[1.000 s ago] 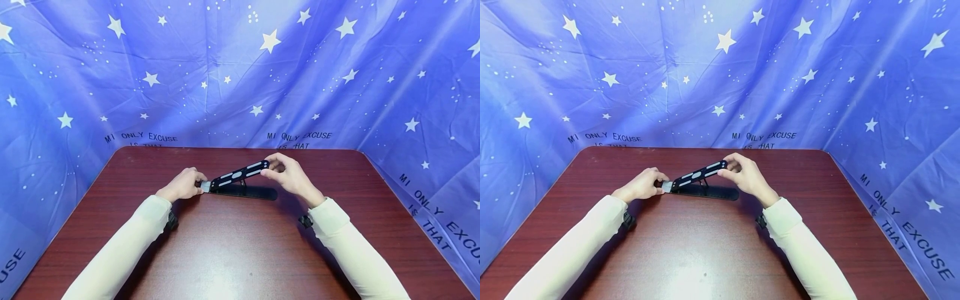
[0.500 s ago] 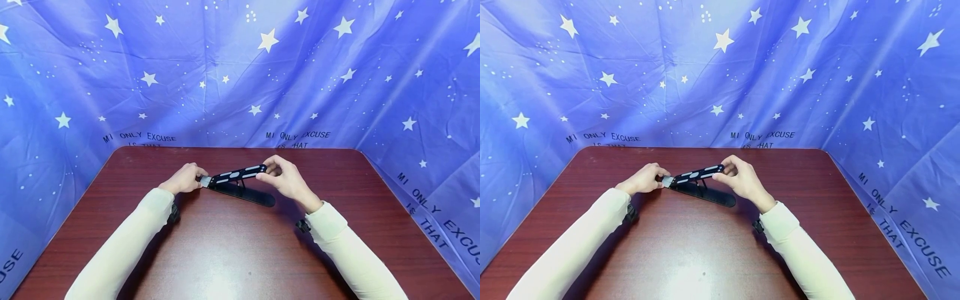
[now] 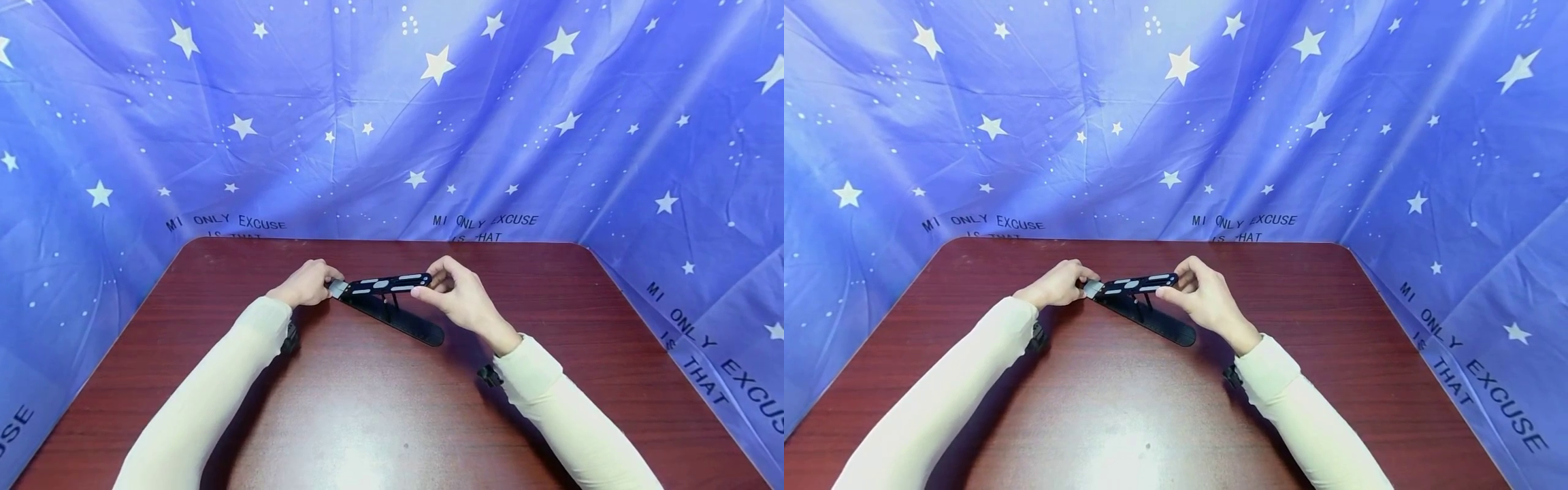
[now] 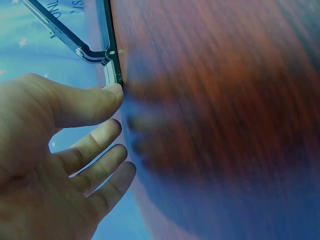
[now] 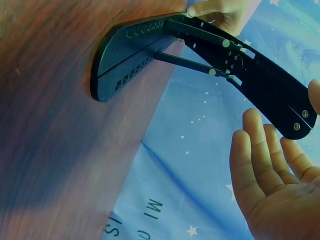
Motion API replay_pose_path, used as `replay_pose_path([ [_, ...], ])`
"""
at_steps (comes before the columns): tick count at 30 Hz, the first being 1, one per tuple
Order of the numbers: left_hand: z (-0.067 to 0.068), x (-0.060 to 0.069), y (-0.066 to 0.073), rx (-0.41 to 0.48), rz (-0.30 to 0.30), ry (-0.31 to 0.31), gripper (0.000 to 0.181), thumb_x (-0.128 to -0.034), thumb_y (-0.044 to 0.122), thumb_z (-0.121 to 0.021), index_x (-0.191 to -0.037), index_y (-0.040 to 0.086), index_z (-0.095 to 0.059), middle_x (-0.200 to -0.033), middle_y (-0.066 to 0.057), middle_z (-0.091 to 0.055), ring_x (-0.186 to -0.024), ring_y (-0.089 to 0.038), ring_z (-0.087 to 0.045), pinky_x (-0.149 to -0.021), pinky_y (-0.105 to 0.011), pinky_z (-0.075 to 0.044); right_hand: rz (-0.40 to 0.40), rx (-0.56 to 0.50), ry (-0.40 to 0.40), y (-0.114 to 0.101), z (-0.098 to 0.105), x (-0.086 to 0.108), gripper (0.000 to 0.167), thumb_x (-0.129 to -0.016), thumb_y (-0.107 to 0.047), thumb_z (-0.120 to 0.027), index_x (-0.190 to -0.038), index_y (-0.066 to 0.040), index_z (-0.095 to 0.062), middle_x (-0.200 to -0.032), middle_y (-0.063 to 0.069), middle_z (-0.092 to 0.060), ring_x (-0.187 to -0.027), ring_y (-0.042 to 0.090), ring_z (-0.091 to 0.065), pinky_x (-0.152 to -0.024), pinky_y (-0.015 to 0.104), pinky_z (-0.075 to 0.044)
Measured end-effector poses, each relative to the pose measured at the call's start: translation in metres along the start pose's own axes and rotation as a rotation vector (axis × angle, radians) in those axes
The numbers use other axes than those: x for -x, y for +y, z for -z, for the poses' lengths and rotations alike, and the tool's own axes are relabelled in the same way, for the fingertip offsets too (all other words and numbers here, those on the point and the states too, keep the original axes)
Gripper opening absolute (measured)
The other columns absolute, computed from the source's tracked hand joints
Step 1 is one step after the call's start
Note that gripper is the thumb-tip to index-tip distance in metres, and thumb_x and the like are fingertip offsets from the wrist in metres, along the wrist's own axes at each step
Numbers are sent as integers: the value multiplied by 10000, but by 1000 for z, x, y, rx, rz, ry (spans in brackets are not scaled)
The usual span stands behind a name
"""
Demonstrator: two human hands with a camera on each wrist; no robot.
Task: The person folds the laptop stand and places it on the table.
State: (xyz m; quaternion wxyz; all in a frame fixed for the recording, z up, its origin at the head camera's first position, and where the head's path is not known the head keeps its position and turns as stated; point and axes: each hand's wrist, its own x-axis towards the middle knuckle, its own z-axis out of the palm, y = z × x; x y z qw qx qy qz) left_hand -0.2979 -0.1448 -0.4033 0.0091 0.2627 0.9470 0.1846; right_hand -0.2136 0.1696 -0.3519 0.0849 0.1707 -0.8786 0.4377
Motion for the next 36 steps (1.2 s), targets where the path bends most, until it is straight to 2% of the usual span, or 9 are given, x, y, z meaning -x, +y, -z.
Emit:
replay_pose_path([
  [5,-1,1,-1,7,11,-6,416,-734,6,-733,-1145,57,-689,-1014,-131,-672,-961,-261,-584,-868,-408,-470,10,-2,-31,-1,3,-1,398,-767,-387,-784,-1010,-147,-580,-857,-2,-643,-755,138,-624,-677,302,-505],
  [8,-2,5,-2,33,47,0,460,-748,75,-749,-1191,12,-641,-1001,-157,-652,-962,-281,-570,-864,-420,-456,16,-13,-77,-1,8,-2,442,-783,-387,-769,-1091,-117,-602,-895,12,-654,-780,151,-629,-693,318,-504],
  [12,-1,11,0,91,109,20,443,-775,189,-765,-1143,-28,-645,-1010,-160,-667,-977,-287,-568,-890,-427,-446,19,-18,-162,1,16,-7,467,-822,-389,-733,-1187,-127,-610,-975,19,-651,-834,153,-626,-748,339,-494],
  [16,-1,16,5,154,172,13,448,-810,307,-752,-1099,-24,-663,-976,-124,-679,-926,-259,-582,-888,-413,-454,30,-97,-268,5,22,-13,427,-871,-306,-696,-1218,-75,-606,-953,68,-660,-815,191,-645,-740,346,-509],
  [20,-2,18,10,183,247,13,554,-811,412,-738,-1146,-20,-645,-987,-115,-670,-916,-236,-587,-888,-409,-463,38,-202,-346,8,24,-19,384,-902,-203,-667,-1208,19,-605,-885,115,-674,-772,222,-667,-704,344,-544],
  [25,-4,17,14,165,262,33,620,-792,487,-729,-1138,-22,-652,-1013,-120,-664,-912,-235,-575,-869,-410,-474,39,-227,-361,9,27,-22,361,-904,-164,-661,-1200,38,-613,-884,98,-681,-770,206,-667,-709,335,-550],
  [36,-2,18,17,152,272,47,637,-794,495,-727,-1163,-20,-657,-1069,-135,-660,-935,-243,-555,-863,-405,-476,3,-237,-342,10,26,-21,338,-891,-181,-684,-1174,1,-649,-918,136,-682,-787,236,-663,-684,321,-552],
])
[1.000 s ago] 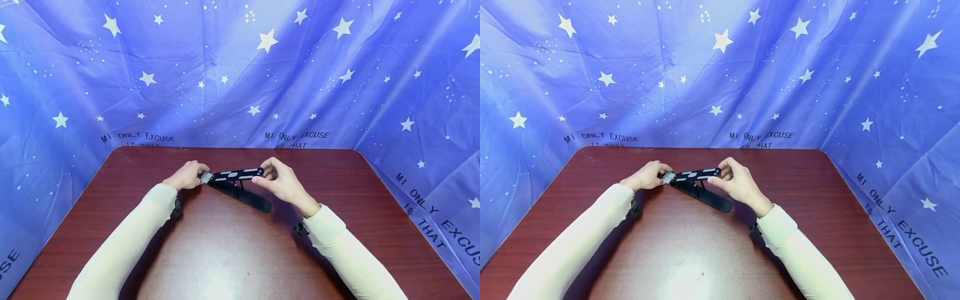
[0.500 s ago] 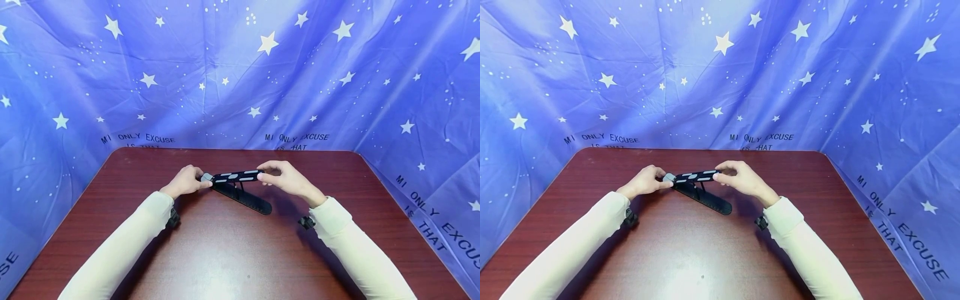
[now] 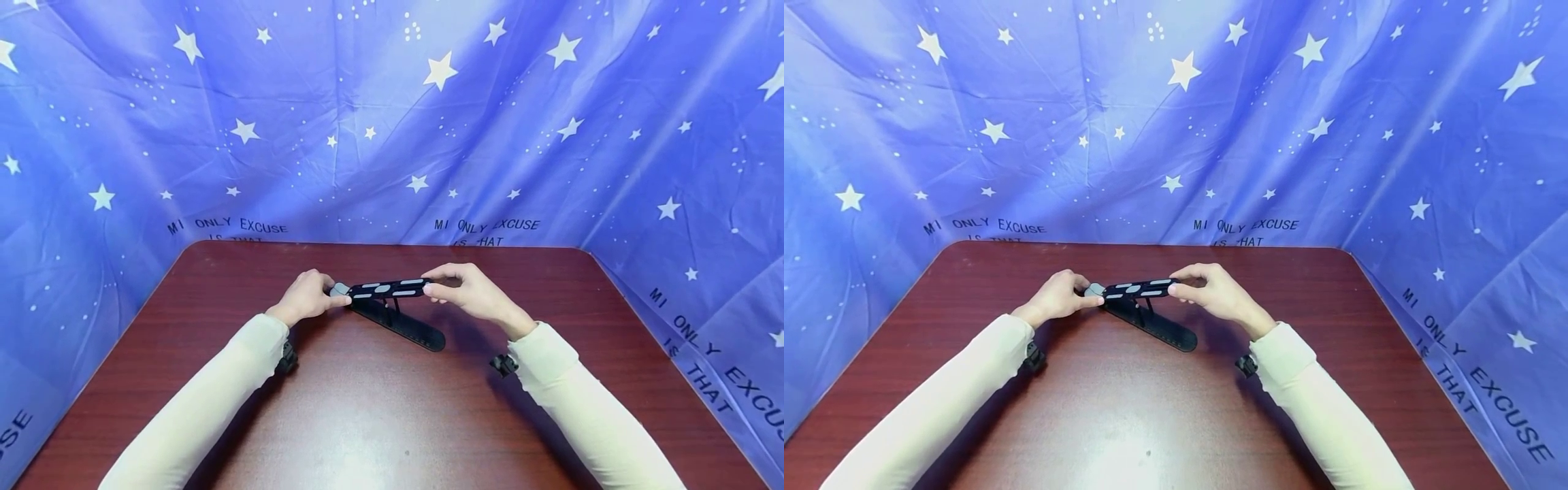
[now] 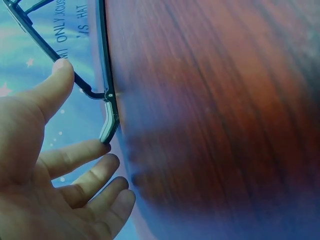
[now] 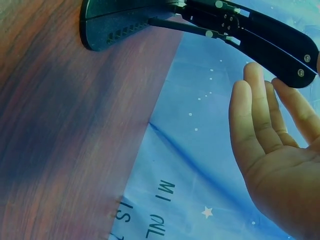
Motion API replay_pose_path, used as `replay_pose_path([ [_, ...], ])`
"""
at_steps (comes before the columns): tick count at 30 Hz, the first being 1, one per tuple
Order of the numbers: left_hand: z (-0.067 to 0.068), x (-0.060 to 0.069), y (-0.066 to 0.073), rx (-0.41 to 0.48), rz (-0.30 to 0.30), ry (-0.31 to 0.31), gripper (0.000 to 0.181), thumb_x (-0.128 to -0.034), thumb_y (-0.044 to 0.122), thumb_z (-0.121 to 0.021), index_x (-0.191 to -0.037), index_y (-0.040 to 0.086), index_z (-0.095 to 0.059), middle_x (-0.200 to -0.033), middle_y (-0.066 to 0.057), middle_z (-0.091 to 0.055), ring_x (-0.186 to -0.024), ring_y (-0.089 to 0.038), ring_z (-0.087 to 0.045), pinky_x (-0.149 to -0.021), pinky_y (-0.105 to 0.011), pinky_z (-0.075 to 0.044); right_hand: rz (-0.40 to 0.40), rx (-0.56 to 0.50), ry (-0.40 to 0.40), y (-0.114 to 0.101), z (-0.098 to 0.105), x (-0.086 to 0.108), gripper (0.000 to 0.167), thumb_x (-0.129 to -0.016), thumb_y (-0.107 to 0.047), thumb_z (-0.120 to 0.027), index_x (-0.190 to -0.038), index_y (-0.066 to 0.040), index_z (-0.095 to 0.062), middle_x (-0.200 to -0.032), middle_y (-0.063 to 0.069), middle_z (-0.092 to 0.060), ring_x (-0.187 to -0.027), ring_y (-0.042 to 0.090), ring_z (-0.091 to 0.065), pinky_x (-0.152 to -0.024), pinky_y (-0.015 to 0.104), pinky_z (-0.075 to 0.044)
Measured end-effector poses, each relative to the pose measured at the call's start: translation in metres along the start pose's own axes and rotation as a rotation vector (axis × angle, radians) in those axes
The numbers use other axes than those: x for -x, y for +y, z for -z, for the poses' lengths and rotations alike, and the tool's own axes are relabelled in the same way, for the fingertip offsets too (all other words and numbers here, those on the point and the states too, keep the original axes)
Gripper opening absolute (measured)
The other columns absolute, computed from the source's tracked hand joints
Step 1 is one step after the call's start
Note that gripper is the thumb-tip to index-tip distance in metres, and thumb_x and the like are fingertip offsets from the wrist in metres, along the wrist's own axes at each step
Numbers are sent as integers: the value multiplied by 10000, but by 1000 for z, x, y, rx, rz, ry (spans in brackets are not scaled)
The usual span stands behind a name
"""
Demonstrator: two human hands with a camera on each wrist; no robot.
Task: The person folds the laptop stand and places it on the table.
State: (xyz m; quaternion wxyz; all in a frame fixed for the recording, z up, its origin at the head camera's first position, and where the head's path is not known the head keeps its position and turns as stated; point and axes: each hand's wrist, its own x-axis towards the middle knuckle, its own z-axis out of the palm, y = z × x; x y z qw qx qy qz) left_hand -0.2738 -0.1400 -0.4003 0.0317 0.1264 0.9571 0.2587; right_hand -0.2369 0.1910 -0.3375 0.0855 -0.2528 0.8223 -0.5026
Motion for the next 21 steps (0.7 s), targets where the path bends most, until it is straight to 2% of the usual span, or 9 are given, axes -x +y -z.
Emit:
replay_pose_path([
  [5,-1,-4,-1,0,-40,-2,578,-803,475,-727,-1122,-5,-682,-979,-97,-680,-860,-223,-545,-802,-373,-472,16,21,27,1,-3,1,315,-878,-204,-700,-1140,-30,-673,-901,99,-694,-764,206,-667,-663,322,-545],
  [9,-1,-9,-5,-3,-80,-18,525,-815,460,-722,-1097,18,-699,-899,-46,-683,-791,-199,-530,-743,-337,-457,33,40,58,1,-8,3,302,-861,-212,-719,-1106,-38,-687,-882,59,-699,-773,254,-678,-674,373,-547],
  [12,-1,-13,-8,-5,-121,-34,499,-824,441,-720,-1100,25,-701,-887,-32,-687,-768,-187,-535,-737,-334,-461,37,45,87,-1,-13,5,297,-844,-218,-736,-1084,-48,-695,-896,39,-699,-788,276,-681,-677,364,-548],
  [16,0,-20,-11,-13,-178,-44,508,-834,405,-723,-1146,6,-683,-977,-91,-705,-844,-199,-594,-813,-374,-492,31,60,123,-4,-20,8,279,-825,-238,-757,-1055,-88,-707,-902,33,-697,-769,206,-672,-659,276,-520],
  [21,1,-29,-12,-25,-222,-69,543,-848,388,-712,-1219,-2,-642,-1093,-158,-680,-966,-249,-616,-875,-411,-485,-14,68,151,-12,-28,10,266,-812,-224,-771,-1028,-84,-705,-876,63,-694,-714,142,-644,-636,248,-480],
])
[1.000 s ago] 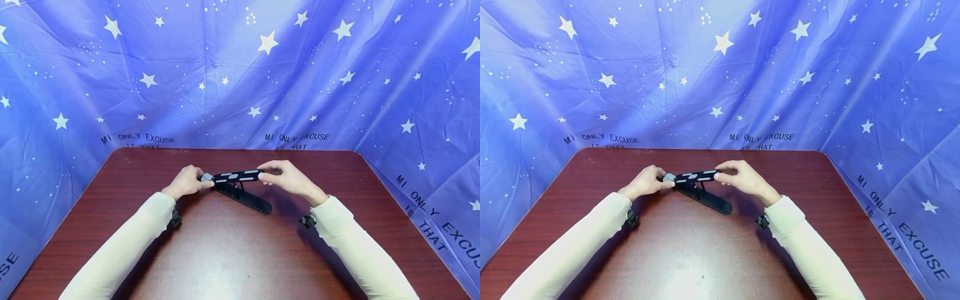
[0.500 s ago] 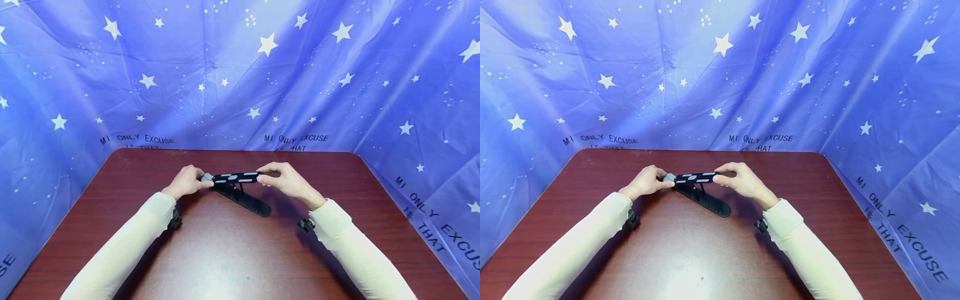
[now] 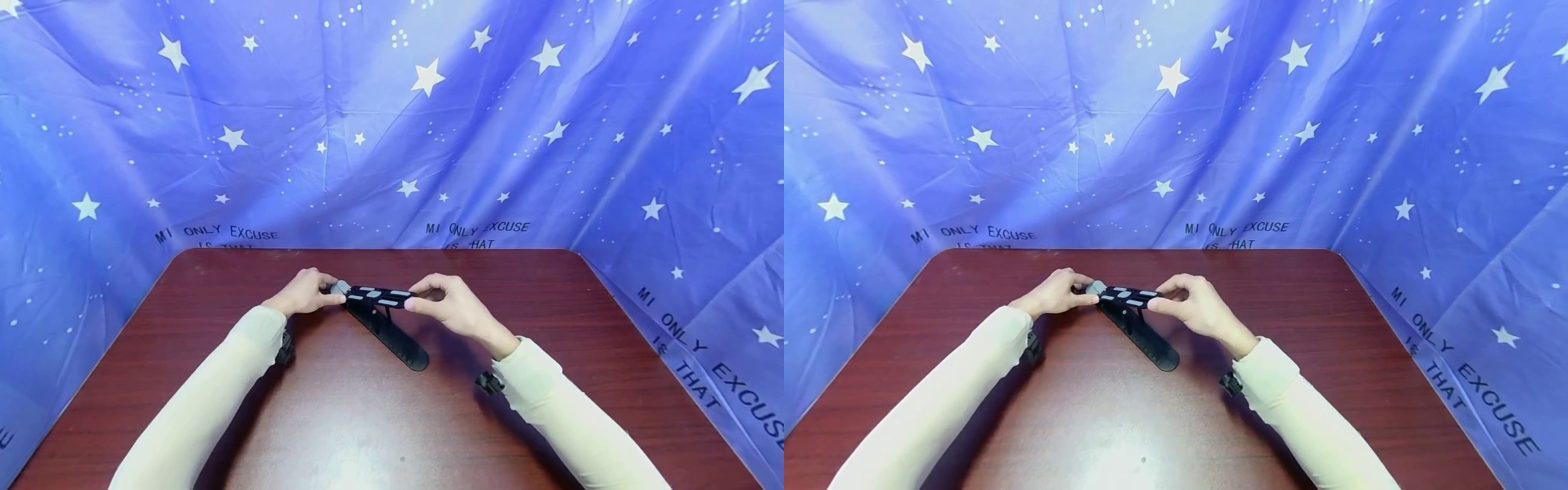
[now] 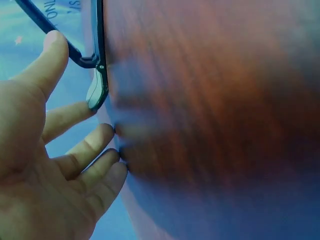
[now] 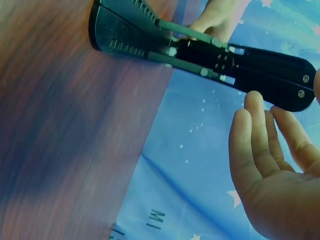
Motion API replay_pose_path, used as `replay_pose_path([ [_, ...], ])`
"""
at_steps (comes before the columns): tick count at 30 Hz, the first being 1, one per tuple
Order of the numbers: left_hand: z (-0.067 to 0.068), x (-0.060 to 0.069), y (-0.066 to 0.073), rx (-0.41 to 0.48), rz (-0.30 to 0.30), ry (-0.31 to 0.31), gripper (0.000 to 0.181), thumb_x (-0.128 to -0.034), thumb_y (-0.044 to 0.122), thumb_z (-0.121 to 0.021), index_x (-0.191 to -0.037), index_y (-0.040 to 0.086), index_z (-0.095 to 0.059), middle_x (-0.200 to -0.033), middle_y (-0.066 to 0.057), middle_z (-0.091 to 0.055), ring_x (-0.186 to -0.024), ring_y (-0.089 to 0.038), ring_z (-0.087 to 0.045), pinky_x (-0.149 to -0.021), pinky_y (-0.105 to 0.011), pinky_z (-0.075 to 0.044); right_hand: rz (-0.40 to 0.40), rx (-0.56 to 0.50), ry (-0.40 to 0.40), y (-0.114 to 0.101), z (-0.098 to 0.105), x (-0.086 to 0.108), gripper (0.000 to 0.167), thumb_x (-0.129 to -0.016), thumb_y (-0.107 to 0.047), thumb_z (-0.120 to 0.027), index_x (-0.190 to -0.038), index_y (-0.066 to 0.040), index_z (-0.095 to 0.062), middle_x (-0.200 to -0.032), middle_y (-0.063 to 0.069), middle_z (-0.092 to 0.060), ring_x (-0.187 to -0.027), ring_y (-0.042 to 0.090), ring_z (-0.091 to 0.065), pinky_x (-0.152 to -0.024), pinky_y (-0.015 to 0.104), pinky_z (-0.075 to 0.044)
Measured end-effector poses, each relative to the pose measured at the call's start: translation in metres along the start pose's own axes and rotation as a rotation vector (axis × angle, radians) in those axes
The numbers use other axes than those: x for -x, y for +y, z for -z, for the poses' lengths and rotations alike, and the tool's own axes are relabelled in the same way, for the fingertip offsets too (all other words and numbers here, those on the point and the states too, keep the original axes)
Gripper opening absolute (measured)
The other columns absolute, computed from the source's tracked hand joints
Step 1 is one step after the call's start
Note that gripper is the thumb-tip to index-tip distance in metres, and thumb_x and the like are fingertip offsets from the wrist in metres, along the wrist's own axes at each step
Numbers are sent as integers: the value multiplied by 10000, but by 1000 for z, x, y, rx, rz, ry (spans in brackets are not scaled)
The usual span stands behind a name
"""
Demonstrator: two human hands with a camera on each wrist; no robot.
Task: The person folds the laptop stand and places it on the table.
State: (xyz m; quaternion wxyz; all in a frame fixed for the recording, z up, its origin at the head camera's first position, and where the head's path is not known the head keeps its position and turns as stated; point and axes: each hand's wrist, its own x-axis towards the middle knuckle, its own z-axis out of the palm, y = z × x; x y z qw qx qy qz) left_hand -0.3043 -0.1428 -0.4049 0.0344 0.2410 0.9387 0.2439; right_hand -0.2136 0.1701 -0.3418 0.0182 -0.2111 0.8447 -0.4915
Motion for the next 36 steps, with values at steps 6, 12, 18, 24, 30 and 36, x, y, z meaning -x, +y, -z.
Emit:
replay_pose_path([
  [6,4,-8,1,-31,-30,-60,533,-874,368,-687,-1271,21,-610,-1149,-164,-658,-1026,-300,-592,-935,-432,-434,-70,35,-6,-14,-6,5,320,-820,-182,-757,-1075,-9,-674,-920,106,-677,-750,186,-634,-687,296,-489],
  [12,10,-14,2,-35,24,-162,580,-890,404,-655,-1360,84,-542,-1172,-166,-632,-1076,-326,-499,-967,-478,-347,-77,45,36,-11,-16,7,314,-798,-261,-780,-1042,-78,-705,-997,45,-649,-815,187,-643,-737,324,-488],
  [18,14,-19,3,25,78,-248,624,-889,428,-646,-1419,145,-479,-1267,-173,-574,-1176,-365,-422,-985,-532,-343,-79,41,86,-12,-25,9,314,-755,-358,-803,-966,-143,-716,-959,11,-637,-735,140,-639,-690,328,-499],
  [24,16,-23,0,61,110,-283,643,-880,425,-654,-1435,167,-457,-1320,-192,-532,-1233,-398,-360,-1007,-574,-309,-99,33,119,-17,-35,11,327,-753,-392,-797,-958,-150,-719,-968,12,-619,-715,142,-634,-660,312,-500],
  [30,18,-26,4,99,162,-291,676,-828,439,-704,-1423,214,-475,-1256,-172,-548,-1195,-354,-396,-1000,-565,-320,-107,53,158,-21,-41,12,329,-757,-404,-791,-948,-145,-725,-930,-15,-617,-705,129,-617,-645,303,-493],
  [36,15,-30,4,126,182,-293,707,-790,429,-731,-1417,219,-484,-1272,-166,-557,-1167,-299,-481,-985,-507,-365,-124,64,184,-23,-46,14,324,-759,-406,-788,-939,-146,-719,-910,-28,-606,-693,107,-618,-629,301,-499],
])
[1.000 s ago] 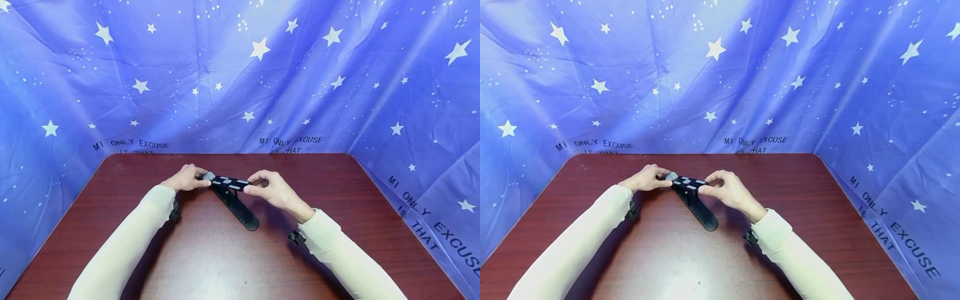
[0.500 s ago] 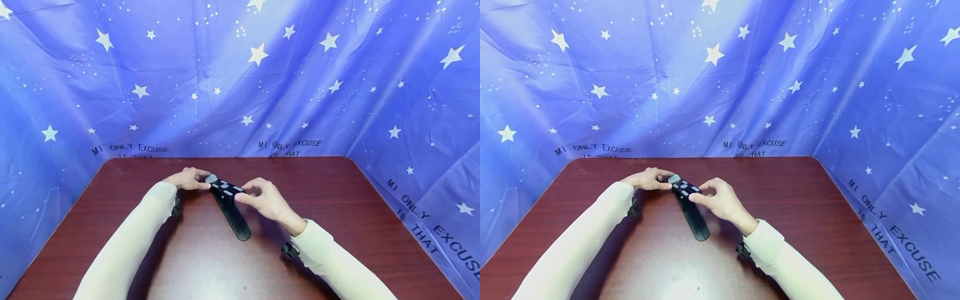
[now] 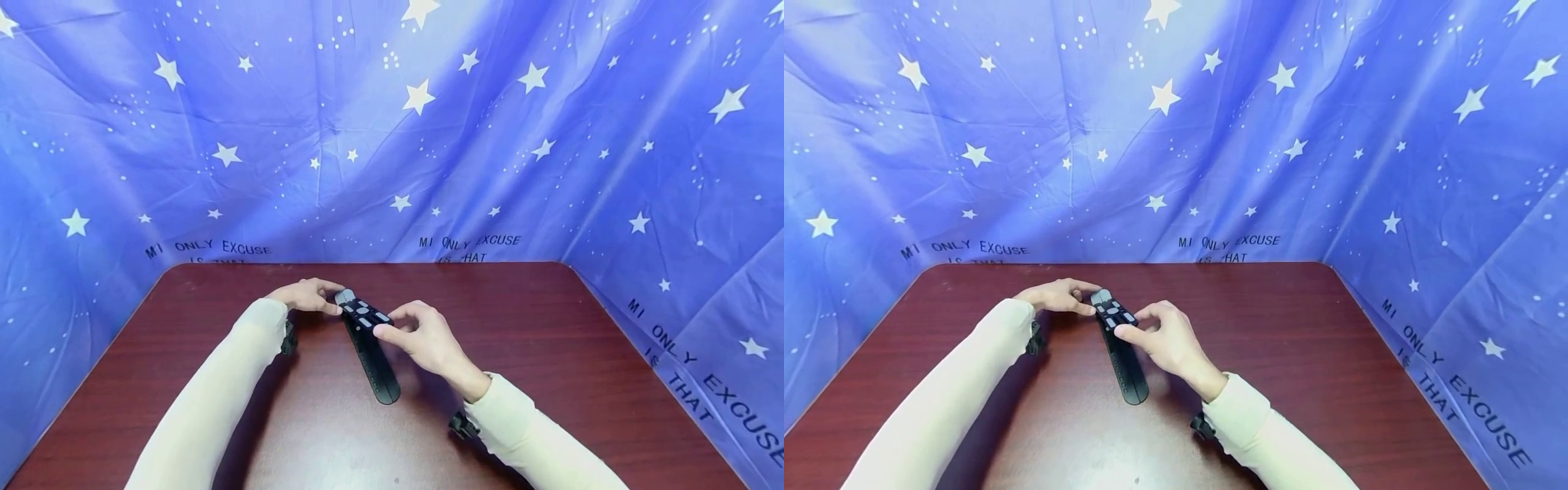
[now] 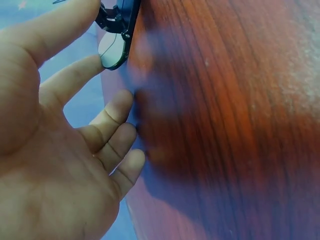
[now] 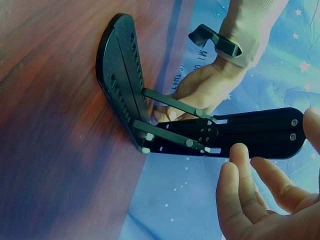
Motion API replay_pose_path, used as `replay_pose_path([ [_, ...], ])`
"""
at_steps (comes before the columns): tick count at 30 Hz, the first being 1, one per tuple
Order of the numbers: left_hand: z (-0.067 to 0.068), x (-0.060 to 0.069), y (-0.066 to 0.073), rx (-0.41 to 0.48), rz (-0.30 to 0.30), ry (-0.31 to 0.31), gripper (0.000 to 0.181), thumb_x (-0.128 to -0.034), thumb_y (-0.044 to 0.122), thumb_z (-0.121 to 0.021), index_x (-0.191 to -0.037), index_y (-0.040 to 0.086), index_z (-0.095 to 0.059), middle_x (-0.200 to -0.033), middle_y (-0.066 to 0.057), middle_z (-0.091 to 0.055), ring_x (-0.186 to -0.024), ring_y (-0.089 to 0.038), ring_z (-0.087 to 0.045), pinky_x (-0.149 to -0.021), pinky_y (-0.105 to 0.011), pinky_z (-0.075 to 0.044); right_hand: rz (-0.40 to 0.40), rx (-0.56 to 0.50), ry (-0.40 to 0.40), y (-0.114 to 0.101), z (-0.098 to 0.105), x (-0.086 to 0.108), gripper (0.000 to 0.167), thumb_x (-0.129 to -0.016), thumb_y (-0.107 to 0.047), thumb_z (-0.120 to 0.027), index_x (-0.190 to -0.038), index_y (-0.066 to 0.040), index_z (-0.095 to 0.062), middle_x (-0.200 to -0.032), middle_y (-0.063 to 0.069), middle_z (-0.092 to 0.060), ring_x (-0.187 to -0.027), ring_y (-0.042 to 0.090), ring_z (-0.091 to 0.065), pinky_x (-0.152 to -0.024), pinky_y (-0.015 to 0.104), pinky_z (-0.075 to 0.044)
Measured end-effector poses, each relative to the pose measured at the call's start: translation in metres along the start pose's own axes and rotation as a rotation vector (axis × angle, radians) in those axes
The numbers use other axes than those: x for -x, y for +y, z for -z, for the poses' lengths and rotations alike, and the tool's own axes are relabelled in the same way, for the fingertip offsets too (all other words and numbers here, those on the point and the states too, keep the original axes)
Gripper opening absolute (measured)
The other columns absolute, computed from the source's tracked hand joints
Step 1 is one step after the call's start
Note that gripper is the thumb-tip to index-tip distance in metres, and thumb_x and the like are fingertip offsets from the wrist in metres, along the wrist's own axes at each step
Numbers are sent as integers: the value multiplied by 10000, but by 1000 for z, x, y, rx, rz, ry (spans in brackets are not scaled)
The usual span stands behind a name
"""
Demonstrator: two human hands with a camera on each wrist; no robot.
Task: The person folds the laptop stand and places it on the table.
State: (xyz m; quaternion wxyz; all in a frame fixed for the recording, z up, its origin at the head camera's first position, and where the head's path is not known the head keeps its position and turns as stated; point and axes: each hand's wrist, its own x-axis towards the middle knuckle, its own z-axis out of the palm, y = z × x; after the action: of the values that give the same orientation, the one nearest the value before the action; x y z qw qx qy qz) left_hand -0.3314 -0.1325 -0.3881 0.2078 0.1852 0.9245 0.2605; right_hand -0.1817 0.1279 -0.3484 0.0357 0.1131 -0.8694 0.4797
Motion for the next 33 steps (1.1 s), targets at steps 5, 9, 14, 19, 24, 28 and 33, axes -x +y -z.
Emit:
replay_pose_path([
  [5,-2,-3,0,12,18,19,713,-746,418,-752,-1397,253,-511,-1309,-121,-545,-1212,-314,-426,-1003,-520,-329,-5,-14,0,-2,-5,1,332,-762,-425,-780,-936,-151,-710,-919,-23,-603,-684,109,-624,-602,300,-501],
  [9,-4,-5,1,13,3,33,704,-736,379,-747,-1388,239,-523,-1387,-110,-492,-1302,-380,-315,-1045,-576,-247,-13,-12,-1,-4,-9,2,335,-763,-457,-765,-922,-169,-697,-927,-29,-598,-699,131,-631,-600,296,-500],
  [14,-5,-9,4,25,-3,44,699,-718,331,-747,-1378,238,-536,-1387,-96,-499,-1301,-382,-328,-1041,-569,-255,-35,-16,10,-7,-14,3,339,-754,-471,-764,-896,-176,-674,-923,-26,-597,-720,186,-645,-599,312,-504],
  [19,-6,-13,6,42,10,52,711,-701,314,-742,-1379,260,-534,-1379,-87,-503,-1283,-379,-340,-1023,-558,-279,-47,-29,22,-9,-17,3,356,-749,-461,-770,-902,-160,-659,-903,-16,-604,-708,188,-648,-596,325,-506],
  [24,-8,-15,9,57,18,52,703,-712,293,-729,-1384,251,-528,-1369,-97,-504,-1259,-390,-316,-1015,-572,-273,-44,-30,35,-9,-18,4,360,-749,-451,-772,-908,-149,-658,-893,-18,-607,-681,151,-644,-585,318,-505],
  [28,-10,-15,8,67,17,62,705,-722,276,-718,-1396,240,-514,-1368,-91,-509,-1234,-386,-300,-1008,-579,-266,-45,-29,41,-8,-18,4,355,-747,-453,-773,-901,-154,-659,-886,-22,-607,-669,133,-639,-580,318,-504],
  [33,-13,-13,7,66,1,98,726,-735,269,-709,-1422,233,-478,-1278,-96,-562,-1167,-341,-347,-963,-552,-302,-52,-23,34,-6,-17,4,368,-744,-482,-765,-908,-173,-655,-874,-15,-609,-652,118,-629,-571,327,-501],
])
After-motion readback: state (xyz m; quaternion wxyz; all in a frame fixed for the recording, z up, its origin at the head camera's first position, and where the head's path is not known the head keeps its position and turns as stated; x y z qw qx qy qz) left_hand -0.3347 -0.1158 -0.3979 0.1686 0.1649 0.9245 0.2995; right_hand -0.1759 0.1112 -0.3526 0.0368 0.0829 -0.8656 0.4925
